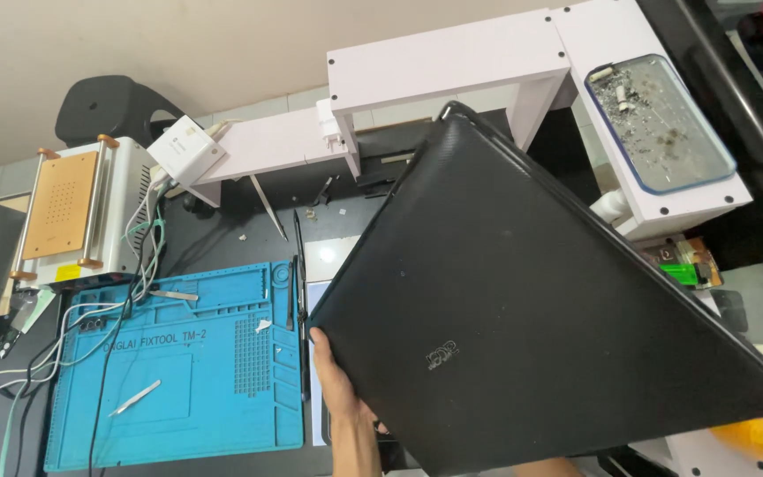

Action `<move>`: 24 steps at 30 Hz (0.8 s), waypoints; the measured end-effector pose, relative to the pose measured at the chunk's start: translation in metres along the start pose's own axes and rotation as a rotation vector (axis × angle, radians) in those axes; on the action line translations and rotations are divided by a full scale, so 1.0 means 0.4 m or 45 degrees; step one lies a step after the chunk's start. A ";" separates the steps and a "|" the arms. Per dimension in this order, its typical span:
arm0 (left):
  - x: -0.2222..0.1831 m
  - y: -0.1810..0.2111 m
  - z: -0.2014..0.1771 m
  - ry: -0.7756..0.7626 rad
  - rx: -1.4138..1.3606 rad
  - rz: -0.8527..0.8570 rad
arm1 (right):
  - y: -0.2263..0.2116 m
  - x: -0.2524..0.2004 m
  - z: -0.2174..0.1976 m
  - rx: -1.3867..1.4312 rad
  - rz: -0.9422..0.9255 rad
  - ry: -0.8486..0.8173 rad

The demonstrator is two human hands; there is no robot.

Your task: Disassembling an Acer laptop at a repair bench to access internal components.

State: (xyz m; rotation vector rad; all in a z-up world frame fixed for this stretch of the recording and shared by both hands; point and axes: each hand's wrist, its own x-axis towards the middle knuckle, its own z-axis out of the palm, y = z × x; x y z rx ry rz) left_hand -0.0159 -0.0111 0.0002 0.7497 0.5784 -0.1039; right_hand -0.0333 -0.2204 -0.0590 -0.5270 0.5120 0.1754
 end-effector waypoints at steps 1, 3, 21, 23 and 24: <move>0.028 0.007 -0.030 0.005 -0.003 0.004 | -0.006 -0.005 0.000 0.020 -0.007 -0.006; 0.070 0.015 -0.101 0.043 0.158 0.320 | -0.012 -0.030 -0.007 0.060 -0.007 -0.007; 0.149 0.183 -0.105 0.076 0.991 0.354 | -0.167 -0.026 -0.266 -0.290 0.044 0.115; 0.170 0.179 -0.069 0.069 1.077 0.362 | -0.178 -0.011 -0.241 -0.496 -0.049 0.088; 0.182 0.178 -0.051 0.061 1.158 0.372 | -0.184 -0.001 -0.228 -0.706 -0.146 0.056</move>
